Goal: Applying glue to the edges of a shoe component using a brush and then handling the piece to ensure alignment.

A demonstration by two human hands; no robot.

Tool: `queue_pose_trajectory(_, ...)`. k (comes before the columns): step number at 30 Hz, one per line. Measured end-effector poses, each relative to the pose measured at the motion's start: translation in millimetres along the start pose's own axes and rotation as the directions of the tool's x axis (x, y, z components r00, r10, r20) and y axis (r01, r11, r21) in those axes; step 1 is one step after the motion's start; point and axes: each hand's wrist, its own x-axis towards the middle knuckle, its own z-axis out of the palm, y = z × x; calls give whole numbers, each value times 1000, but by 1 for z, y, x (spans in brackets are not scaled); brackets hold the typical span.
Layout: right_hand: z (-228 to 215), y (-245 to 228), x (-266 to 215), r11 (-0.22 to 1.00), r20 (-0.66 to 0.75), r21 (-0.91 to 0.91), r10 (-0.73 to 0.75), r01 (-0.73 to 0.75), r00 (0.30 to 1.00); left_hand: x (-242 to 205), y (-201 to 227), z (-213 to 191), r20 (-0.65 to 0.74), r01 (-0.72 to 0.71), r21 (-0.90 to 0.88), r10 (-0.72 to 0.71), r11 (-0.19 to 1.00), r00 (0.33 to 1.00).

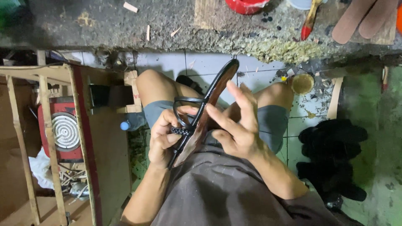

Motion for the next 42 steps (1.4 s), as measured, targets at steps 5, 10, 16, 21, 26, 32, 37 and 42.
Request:
queue_pose_trajectory(5, 3, -5, -2, 984, 0, -114, -137, 136, 991, 2, -3, -1, 24, -37, -47, 38, 998, 999)
queue_pose_trajectory(10, 2, 3, 2, 974, 1, -158, -164, 162, 987, 4, 0, 2, 17, -29, -34, 29, 999, 999)
queue_pose_trajectory(16, 5, 15, -5, 954, -5, -254, -166, 159, 986, 6, -1, -2, 52, -13, 49, 10, 999, 999)
queue_pose_trajectory(21, 4, -7, 3, 979, 46, -162, -114, 120, 992, 7, -5, -8, 49, -23, 35, 21, 999, 999)
queue_pose_trajectory(26, 1, -1, -3, 992, 78, 125, -8, -2, 997, 2, -15, -16, 20, -20, -55, 22, 998, 1000)
queue_pose_trajectory(32, 3, -7, 3, 999, 69, 30, -40, 38, 997, 9, 2, 1, 81, -36, 101, 28, 994, 996)
queue_pose_trajectory(37, -1, 20, 3, 992, 1, -99, -75, 74, 997, 4, -4, -6, 94, -33, 74, 26, 997, 995)
queue_pose_trajectory(42, 8, 21, 1, 986, -25, -64, -154, 153, 988, 11, -9, -7, 135, -76, 68, 67, 995, 989)
